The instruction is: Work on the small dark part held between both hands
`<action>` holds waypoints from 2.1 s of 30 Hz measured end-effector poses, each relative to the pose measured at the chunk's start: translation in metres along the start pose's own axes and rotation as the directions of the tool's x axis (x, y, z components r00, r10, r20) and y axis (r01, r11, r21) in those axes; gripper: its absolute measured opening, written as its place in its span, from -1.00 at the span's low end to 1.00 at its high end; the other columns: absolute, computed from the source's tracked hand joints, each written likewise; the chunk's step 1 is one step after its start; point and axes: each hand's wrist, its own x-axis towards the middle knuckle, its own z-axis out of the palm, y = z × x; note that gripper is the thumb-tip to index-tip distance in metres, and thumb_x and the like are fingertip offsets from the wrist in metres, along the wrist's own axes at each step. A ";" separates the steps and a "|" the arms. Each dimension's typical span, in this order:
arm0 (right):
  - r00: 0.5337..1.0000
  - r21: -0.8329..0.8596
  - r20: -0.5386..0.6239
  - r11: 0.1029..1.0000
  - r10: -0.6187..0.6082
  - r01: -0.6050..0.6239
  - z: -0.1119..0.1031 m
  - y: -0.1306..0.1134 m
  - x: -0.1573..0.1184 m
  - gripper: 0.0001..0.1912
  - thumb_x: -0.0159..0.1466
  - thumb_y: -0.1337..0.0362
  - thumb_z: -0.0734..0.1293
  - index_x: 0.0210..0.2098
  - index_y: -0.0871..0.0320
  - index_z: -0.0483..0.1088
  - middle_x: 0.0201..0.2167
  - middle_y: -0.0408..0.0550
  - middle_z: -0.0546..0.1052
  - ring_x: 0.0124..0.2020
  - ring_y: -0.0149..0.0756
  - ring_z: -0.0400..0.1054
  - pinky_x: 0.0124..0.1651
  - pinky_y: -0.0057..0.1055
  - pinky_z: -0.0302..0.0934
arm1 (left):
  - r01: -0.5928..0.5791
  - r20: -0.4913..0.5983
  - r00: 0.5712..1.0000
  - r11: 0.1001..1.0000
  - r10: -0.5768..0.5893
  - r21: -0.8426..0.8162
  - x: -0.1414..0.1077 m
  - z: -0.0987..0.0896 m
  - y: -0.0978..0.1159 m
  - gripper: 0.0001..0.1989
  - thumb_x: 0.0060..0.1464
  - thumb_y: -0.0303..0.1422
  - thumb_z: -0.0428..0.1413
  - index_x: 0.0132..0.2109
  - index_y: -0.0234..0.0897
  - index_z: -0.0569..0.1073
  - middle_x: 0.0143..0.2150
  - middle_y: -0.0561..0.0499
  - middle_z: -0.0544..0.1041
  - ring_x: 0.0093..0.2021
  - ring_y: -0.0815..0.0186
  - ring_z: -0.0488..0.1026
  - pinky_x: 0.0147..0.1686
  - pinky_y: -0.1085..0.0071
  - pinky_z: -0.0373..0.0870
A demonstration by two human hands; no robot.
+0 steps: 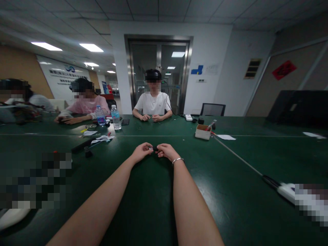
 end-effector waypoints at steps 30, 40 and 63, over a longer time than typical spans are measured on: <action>1.000 -0.005 -0.003 1.000 -0.007 0.007 0.002 -0.002 -0.003 -0.92 0.25 0.41 0.25 -0.34 0.31 0.36 -0.54 0.04 0.52 -0.66 -0.52 0.32 -0.55 -0.60 0.31 | 0.011 -0.010 1.000 1.000 -0.011 0.007 0.000 0.001 -0.002 -0.68 -0.11 -0.19 0.18 -0.22 -0.30 0.45 -0.46 0.04 0.46 -0.44 0.36 0.42 -0.35 0.43 0.32; 1.000 -0.005 -0.008 1.000 0.009 -0.009 0.003 -0.003 -0.004 -0.96 0.23 0.42 0.27 -0.32 0.30 0.34 -0.54 0.03 0.52 -0.66 -0.52 0.32 -0.55 -0.60 0.30 | -0.001 -0.062 0.998 0.999 0.003 0.035 0.002 -0.001 -0.002 -0.69 -0.10 -0.22 0.19 -0.18 -0.27 0.48 -0.27 -0.04 0.51 -0.38 0.35 0.45 -0.31 0.40 0.35; 1.000 -0.012 0.005 1.000 0.012 -0.011 0.002 -0.002 -0.002 -0.92 0.22 0.39 0.30 -0.31 0.32 0.36 -0.53 0.05 0.52 -0.66 -0.51 0.34 -0.54 -0.59 0.32 | -0.007 -0.024 1.000 1.000 0.007 0.011 0.002 -0.001 -0.003 -0.70 -0.07 -0.21 0.17 -0.20 -0.29 0.45 -0.35 -0.02 0.50 -0.43 0.36 0.44 -0.33 0.39 0.36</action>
